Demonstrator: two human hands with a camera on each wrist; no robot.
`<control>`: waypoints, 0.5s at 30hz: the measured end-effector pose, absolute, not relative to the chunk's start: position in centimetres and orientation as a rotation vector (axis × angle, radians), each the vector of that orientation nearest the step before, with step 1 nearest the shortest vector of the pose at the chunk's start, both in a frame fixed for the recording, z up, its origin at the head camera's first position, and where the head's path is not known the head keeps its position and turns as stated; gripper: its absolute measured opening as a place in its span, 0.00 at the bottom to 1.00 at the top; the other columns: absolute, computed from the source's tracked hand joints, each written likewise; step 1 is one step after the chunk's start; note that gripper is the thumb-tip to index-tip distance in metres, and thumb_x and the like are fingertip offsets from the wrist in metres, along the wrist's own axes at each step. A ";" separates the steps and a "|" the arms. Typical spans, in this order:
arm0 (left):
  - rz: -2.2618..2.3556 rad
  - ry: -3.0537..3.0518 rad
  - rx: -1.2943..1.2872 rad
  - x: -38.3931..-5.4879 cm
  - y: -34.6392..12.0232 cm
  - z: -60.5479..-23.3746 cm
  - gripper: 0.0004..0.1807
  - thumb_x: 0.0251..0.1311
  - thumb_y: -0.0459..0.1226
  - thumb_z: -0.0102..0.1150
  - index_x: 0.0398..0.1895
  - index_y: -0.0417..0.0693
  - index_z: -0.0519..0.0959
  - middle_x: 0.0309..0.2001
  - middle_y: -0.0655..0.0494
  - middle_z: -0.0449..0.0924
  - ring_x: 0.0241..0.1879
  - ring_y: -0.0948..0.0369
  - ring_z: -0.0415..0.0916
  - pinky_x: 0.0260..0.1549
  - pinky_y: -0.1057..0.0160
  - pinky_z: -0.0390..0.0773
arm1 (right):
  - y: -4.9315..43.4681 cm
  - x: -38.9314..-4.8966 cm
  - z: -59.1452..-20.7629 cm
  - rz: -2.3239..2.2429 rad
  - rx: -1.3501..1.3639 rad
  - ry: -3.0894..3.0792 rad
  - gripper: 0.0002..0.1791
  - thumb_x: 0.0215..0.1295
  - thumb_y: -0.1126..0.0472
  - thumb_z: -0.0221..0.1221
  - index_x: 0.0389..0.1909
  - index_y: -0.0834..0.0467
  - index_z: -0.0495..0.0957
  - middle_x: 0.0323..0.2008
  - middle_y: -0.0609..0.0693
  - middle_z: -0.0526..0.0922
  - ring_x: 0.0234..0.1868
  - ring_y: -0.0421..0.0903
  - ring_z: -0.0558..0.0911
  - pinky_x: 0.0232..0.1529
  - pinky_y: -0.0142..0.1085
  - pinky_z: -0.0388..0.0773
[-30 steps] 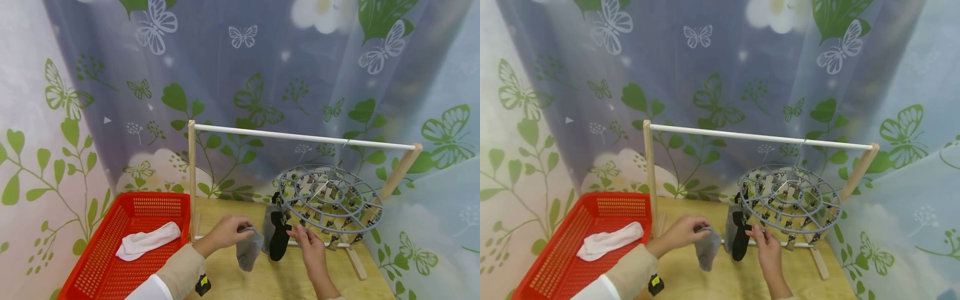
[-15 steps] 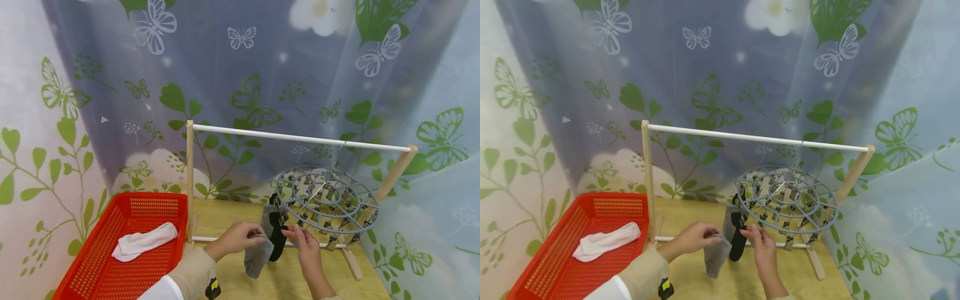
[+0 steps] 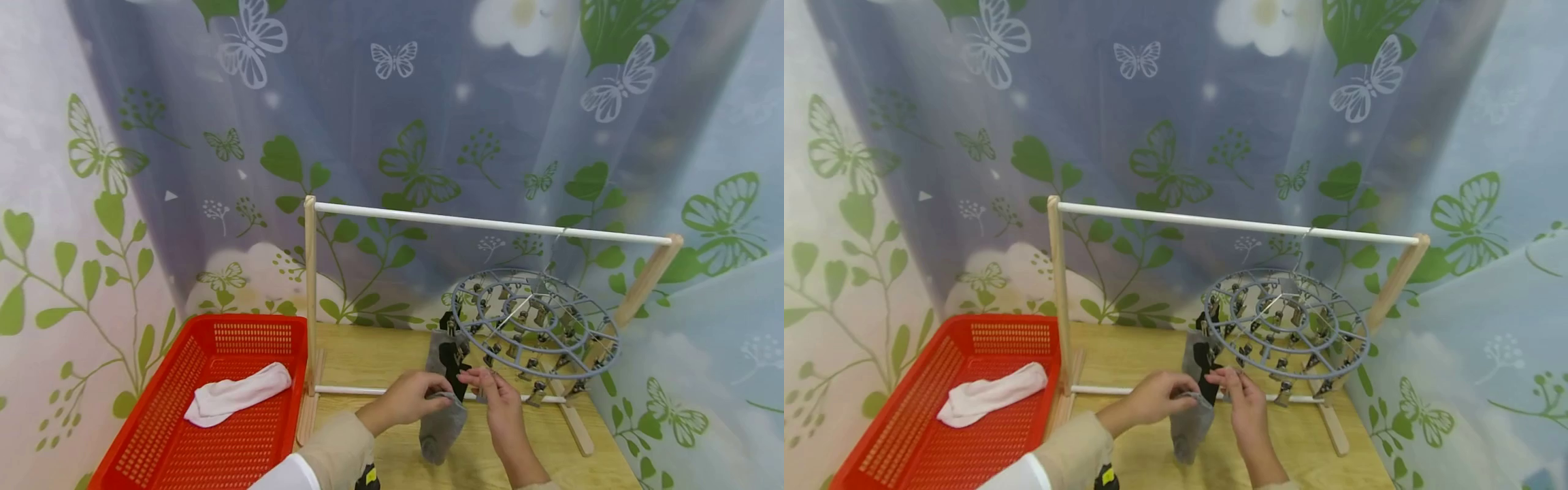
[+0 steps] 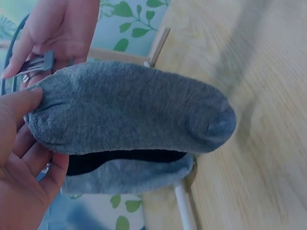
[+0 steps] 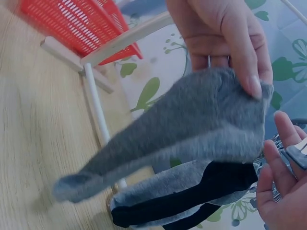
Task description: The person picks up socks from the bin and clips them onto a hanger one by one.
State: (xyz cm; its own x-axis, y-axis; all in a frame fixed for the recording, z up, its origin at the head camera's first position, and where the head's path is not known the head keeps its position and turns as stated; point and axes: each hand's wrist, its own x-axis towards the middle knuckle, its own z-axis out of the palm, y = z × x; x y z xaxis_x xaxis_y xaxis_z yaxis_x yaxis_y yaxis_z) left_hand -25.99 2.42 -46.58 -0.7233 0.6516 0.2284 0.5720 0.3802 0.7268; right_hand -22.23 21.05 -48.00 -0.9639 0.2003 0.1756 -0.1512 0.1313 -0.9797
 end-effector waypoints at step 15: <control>1.296 2.462 1.077 -25.3 4.3 -46.7 0.05 0.63 0.34 0.62 0.41 0.48 0.81 0.38 0.59 0.84 0.37 0.72 0.77 0.38 0.73 0.75 | 21.4 -21.9 -47.7 2.068 -0.019 -2.059 0.29 0.78 0.49 0.42 0.45 0.74 0.76 0.39 0.50 0.86 0.48 0.35 0.79 0.66 0.56 0.52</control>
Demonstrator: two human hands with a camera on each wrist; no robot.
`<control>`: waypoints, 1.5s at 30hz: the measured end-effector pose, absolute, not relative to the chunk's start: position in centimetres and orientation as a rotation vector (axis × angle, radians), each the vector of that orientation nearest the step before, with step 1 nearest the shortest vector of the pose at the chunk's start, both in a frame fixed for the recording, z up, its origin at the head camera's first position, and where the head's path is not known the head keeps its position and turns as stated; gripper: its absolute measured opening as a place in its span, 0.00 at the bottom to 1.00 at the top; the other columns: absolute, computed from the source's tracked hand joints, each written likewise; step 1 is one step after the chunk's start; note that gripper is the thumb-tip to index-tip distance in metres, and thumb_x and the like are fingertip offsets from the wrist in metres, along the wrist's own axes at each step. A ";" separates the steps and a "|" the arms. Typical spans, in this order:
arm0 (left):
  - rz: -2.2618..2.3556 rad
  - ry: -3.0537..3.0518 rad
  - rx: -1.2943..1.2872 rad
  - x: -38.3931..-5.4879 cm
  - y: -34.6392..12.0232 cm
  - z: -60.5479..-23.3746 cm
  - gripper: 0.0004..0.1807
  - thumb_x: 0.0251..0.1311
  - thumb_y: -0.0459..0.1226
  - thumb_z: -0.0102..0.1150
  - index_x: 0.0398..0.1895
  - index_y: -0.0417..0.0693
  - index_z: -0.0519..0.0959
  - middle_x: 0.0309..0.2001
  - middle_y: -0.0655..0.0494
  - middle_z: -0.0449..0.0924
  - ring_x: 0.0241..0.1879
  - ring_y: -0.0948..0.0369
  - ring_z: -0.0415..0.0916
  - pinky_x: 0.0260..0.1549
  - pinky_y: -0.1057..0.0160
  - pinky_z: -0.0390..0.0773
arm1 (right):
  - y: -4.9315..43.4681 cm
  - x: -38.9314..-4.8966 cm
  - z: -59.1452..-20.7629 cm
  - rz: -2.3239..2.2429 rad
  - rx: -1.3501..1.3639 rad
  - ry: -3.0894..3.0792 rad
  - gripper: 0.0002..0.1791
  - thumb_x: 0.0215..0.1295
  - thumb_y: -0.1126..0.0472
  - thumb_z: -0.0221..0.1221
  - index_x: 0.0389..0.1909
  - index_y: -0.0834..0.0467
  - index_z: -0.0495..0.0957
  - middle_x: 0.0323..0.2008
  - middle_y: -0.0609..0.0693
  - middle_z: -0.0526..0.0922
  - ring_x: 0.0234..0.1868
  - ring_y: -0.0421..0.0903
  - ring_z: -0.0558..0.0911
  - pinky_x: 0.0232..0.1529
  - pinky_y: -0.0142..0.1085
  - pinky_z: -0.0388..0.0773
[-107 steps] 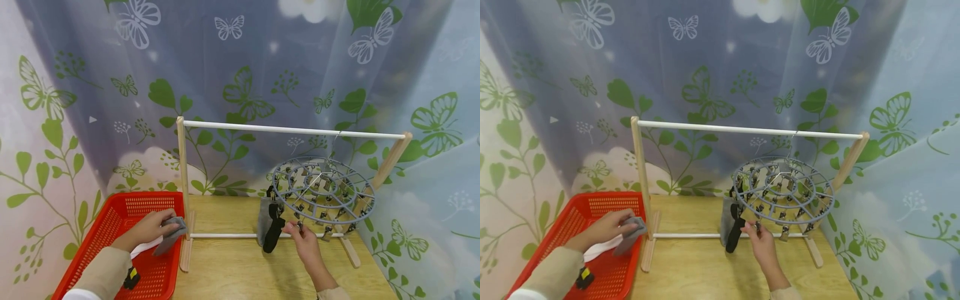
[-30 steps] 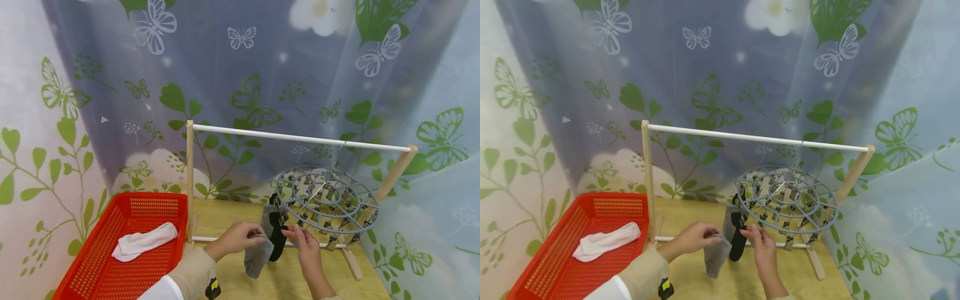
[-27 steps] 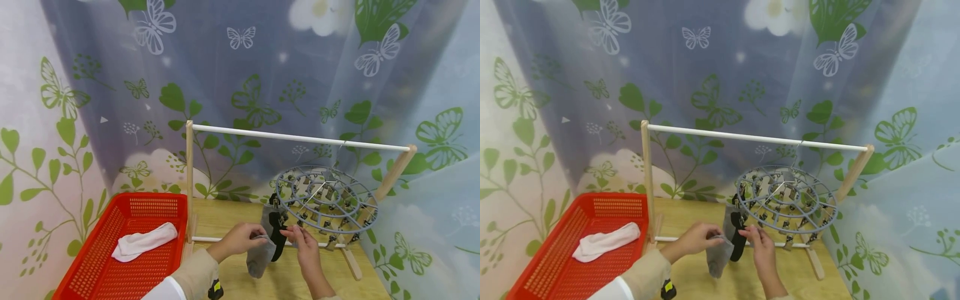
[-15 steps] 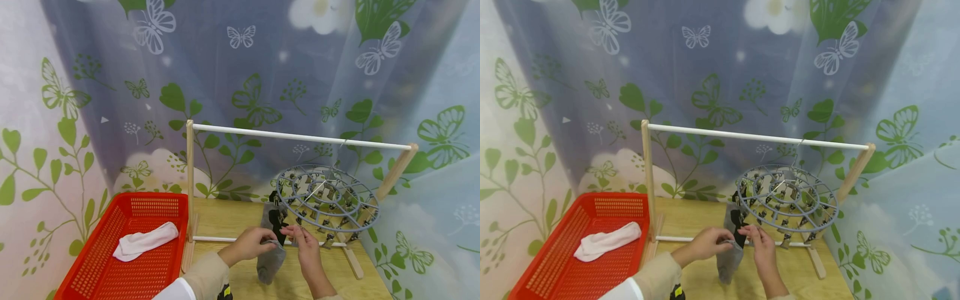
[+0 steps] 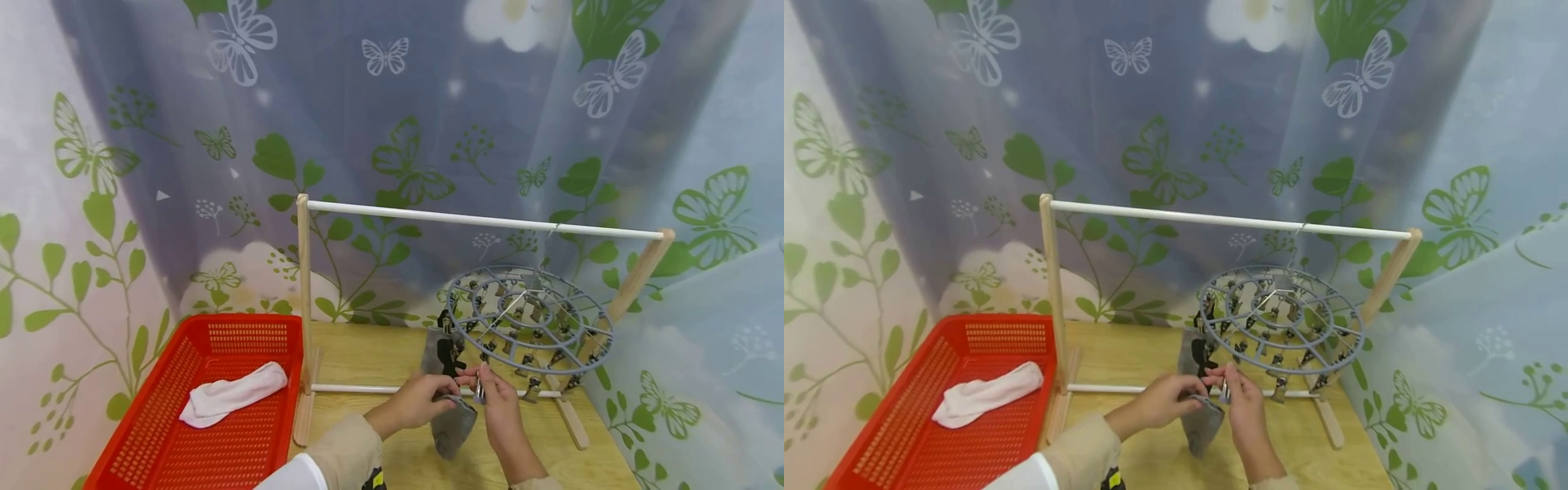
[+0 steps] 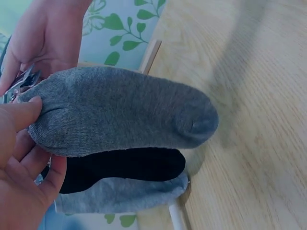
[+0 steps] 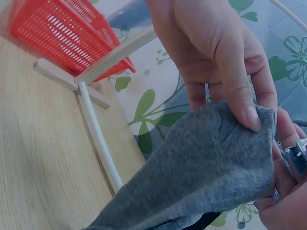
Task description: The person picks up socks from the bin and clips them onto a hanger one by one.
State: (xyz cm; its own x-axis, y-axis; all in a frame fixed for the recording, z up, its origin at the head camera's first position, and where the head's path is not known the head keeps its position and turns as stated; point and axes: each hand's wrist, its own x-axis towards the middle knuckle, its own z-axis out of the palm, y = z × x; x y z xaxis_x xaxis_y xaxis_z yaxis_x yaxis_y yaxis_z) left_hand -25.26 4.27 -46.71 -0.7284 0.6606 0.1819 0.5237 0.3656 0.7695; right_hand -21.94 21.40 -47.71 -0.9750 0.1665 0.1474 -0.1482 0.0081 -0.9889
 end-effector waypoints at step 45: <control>1.862 2.409 0.597 -23.3 7.7 -47.2 0.08 0.58 0.38 0.67 0.31 0.41 0.83 0.29 0.56 0.83 0.24 0.69 0.68 0.23 0.69 0.69 | 20.6 -21.3 -47.3 2.027 -0.097 -1.960 0.28 0.77 0.50 0.43 0.53 0.74 0.75 0.37 0.44 0.87 0.53 0.33 0.76 0.67 0.44 0.55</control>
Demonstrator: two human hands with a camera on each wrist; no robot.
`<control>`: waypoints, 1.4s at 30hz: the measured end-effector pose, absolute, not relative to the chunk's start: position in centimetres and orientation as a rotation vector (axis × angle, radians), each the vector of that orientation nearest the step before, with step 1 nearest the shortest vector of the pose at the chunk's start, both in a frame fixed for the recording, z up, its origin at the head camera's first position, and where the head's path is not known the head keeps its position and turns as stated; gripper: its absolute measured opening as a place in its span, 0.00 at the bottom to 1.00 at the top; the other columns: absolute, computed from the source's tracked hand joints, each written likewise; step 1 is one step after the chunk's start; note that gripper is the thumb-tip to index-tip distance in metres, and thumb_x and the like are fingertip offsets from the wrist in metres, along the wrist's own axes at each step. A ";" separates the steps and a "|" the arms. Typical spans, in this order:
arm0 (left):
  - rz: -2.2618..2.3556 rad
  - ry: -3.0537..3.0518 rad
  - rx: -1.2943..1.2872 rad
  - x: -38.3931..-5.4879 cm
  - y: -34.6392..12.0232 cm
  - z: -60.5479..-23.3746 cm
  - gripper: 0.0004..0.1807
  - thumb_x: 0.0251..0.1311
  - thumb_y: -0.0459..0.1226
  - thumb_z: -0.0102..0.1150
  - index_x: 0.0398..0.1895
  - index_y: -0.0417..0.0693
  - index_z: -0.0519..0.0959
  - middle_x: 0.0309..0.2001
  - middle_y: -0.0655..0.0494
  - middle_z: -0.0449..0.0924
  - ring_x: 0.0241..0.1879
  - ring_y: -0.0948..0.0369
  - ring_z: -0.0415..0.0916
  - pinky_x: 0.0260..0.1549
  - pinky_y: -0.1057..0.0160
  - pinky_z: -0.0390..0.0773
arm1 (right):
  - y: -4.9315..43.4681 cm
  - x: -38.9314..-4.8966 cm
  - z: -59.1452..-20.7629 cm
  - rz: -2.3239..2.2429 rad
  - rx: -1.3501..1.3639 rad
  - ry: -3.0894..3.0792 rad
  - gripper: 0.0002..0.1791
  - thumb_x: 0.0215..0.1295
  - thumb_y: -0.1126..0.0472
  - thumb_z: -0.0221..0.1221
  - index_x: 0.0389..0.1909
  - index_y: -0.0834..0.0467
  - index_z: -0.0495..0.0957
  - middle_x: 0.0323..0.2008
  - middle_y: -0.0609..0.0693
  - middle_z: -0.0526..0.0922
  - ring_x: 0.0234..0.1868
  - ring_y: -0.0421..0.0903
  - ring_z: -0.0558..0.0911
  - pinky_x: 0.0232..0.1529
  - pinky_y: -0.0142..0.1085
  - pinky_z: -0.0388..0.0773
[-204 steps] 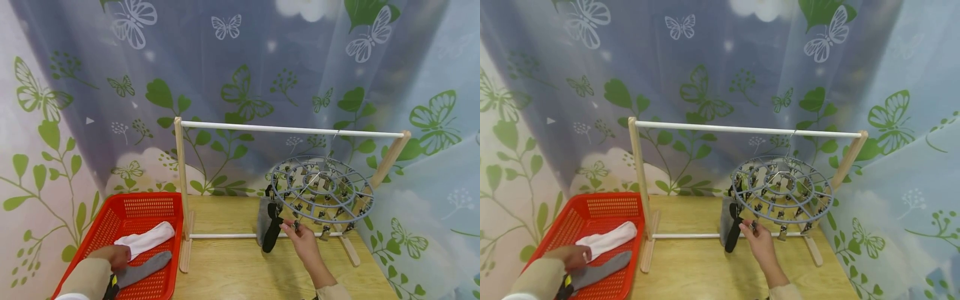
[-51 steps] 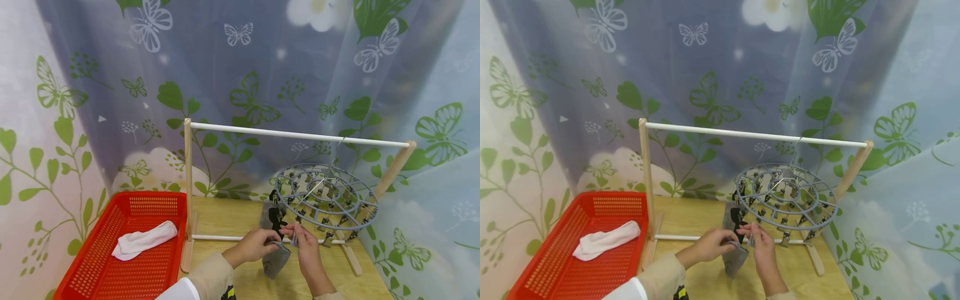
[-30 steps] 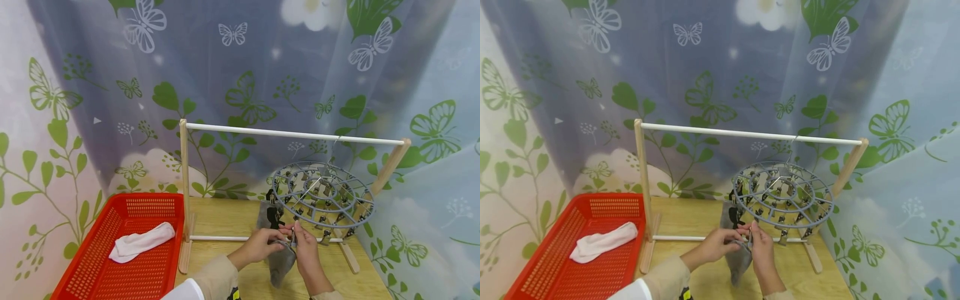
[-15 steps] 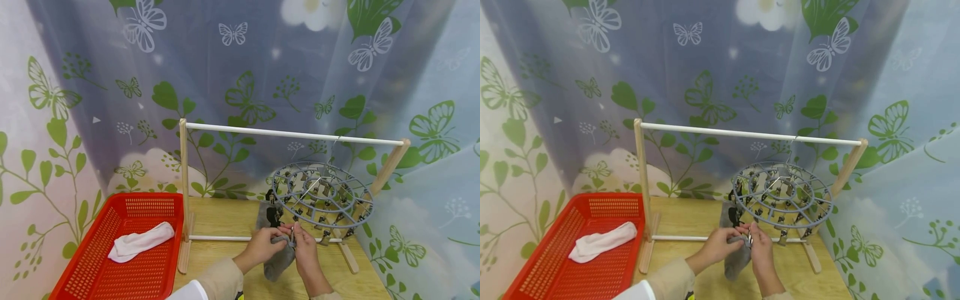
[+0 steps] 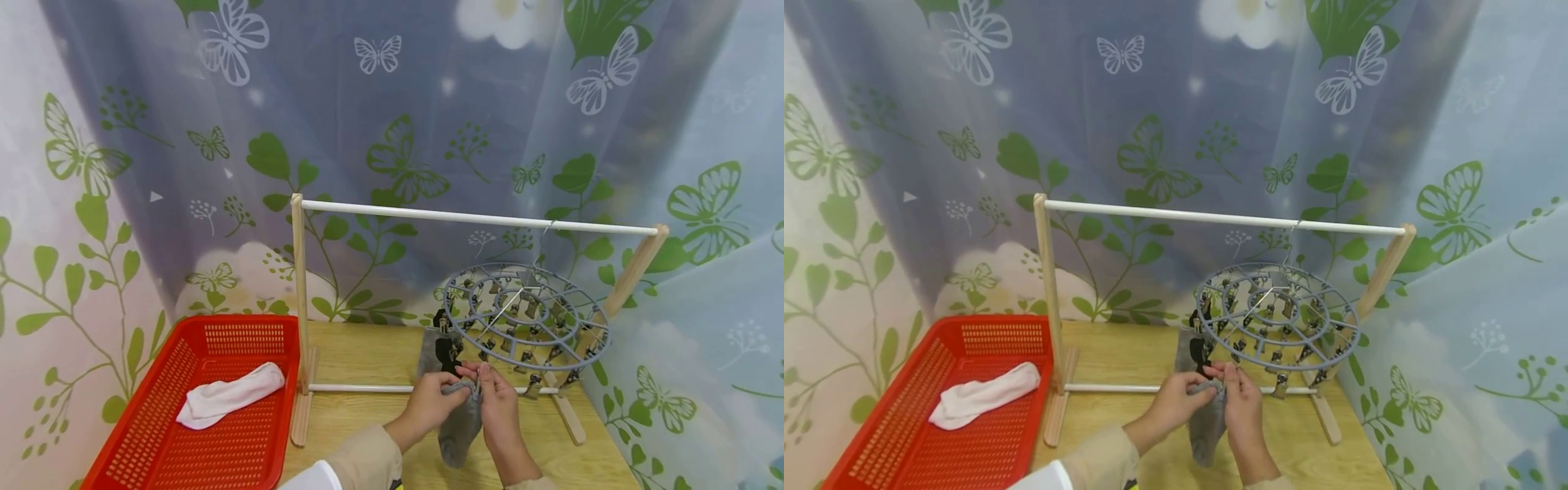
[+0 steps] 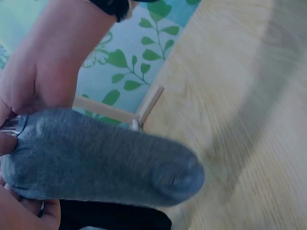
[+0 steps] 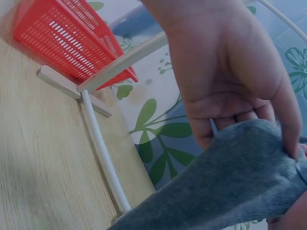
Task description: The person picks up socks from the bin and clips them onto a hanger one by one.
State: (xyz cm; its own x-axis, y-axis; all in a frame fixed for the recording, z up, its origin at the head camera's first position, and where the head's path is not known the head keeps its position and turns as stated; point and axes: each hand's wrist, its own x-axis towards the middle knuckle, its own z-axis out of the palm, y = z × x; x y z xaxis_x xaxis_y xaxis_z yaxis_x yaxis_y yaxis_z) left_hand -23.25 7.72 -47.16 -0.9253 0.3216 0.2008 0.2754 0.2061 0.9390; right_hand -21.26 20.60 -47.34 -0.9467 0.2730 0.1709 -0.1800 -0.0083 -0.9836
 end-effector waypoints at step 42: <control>1.851 2.361 0.603 -24.5 5.8 -48.8 0.08 0.62 0.37 0.64 0.39 0.42 0.79 0.37 0.54 0.81 0.37 0.62 0.74 0.36 0.63 0.72 | 22.6 -20.2 -48.2 2.037 -0.322 -2.081 0.33 0.76 0.43 0.45 0.63 0.68 0.70 0.58 0.59 0.77 0.56 0.41 0.79 0.57 0.37 0.73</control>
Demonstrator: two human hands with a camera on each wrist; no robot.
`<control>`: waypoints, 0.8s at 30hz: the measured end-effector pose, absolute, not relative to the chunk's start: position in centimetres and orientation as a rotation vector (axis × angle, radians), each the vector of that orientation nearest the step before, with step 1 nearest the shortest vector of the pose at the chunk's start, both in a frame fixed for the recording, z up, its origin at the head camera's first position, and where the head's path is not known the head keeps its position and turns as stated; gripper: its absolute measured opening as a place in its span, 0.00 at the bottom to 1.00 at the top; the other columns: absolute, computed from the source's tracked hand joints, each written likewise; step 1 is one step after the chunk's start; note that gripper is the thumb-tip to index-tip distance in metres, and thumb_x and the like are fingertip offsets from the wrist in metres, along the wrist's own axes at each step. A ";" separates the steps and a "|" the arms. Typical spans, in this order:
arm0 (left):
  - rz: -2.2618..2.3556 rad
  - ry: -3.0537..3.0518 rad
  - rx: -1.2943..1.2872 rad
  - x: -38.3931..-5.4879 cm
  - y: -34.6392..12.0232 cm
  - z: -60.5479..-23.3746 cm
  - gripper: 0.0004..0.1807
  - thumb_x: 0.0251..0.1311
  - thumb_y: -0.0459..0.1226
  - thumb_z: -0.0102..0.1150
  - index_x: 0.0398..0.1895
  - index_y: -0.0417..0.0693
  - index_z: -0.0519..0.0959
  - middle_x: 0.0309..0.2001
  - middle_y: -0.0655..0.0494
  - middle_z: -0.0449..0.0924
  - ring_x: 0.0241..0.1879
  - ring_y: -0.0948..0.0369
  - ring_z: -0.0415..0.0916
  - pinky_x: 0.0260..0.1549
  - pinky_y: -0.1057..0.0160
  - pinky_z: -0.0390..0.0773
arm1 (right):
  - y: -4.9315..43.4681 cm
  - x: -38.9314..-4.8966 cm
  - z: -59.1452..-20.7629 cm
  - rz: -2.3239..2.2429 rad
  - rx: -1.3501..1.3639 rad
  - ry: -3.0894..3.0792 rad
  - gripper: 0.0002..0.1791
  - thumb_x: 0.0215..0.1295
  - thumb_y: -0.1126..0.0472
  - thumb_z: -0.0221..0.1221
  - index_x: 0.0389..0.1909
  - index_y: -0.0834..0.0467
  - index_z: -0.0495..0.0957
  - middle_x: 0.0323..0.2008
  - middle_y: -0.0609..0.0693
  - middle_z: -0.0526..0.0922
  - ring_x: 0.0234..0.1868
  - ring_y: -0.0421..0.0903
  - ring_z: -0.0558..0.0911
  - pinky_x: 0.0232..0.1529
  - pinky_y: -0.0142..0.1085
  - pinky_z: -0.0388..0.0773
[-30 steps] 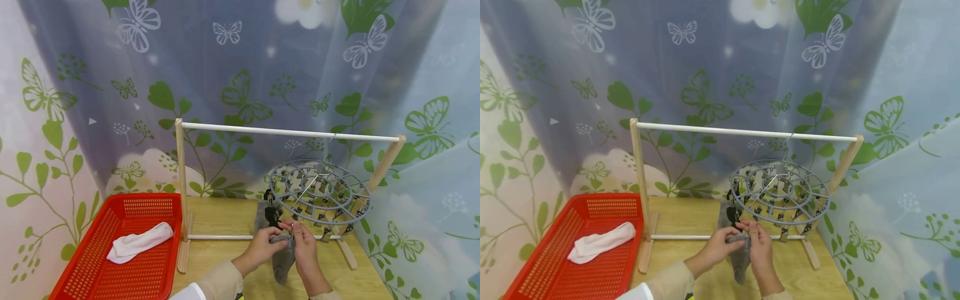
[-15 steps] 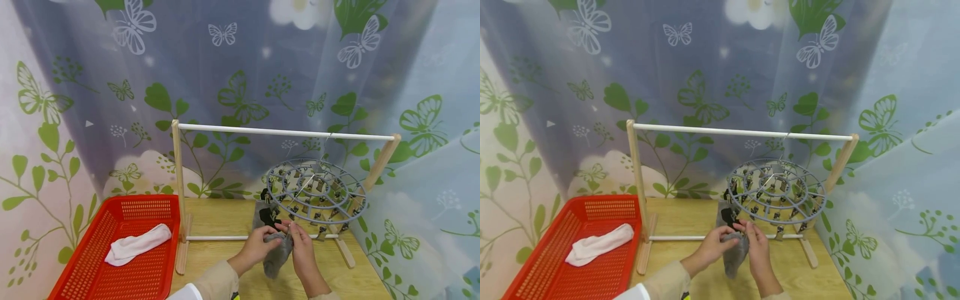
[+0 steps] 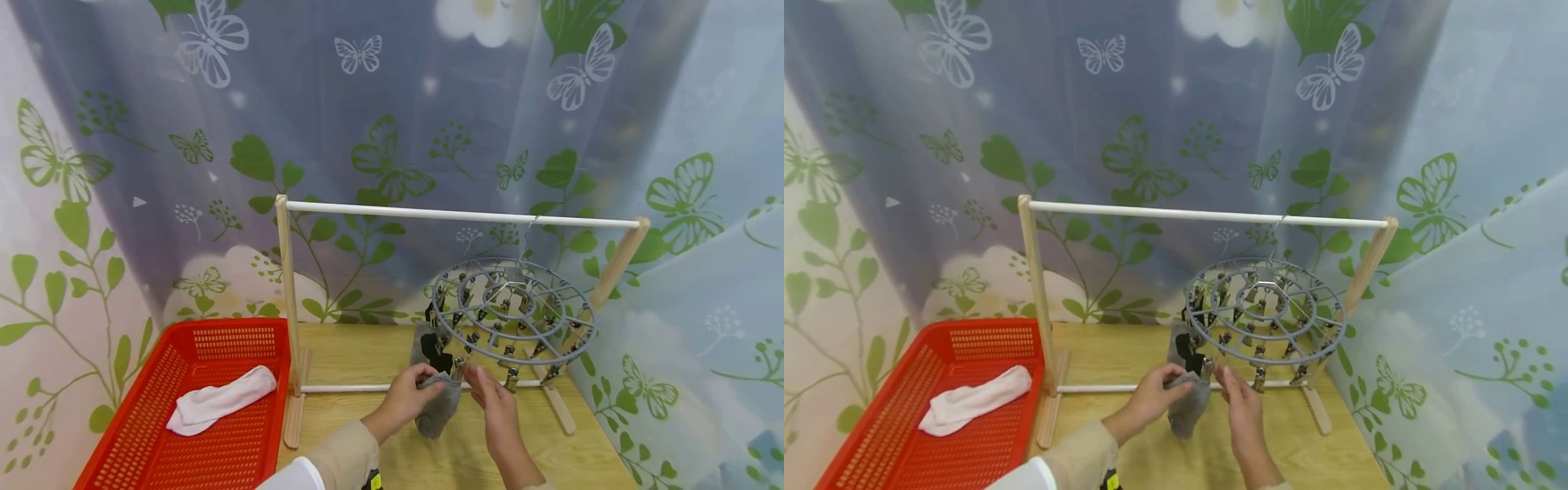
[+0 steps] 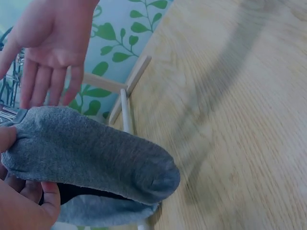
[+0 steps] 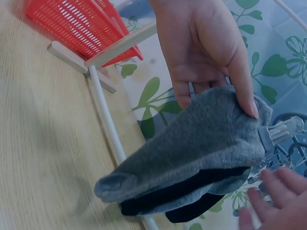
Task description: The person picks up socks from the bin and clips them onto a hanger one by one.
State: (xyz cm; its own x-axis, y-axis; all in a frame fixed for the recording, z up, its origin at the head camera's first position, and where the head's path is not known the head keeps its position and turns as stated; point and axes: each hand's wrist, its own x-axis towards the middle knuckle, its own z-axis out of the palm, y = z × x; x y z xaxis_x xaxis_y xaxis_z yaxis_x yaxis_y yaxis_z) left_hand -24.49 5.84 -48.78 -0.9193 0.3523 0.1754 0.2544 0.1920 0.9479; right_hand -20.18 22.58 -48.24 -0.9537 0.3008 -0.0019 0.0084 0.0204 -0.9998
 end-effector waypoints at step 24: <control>1.880 2.378 0.523 -26.5 3.2 -49.8 0.08 0.62 0.32 0.63 0.40 0.37 0.77 0.35 0.50 0.78 0.36 0.60 0.75 0.34 0.65 0.76 | 24.4 -20.5 -47.8 1.860 -0.460 -2.347 0.49 0.66 0.45 0.60 0.73 0.71 0.46 0.69 0.73 0.57 0.69 0.66 0.59 0.67 0.57 0.56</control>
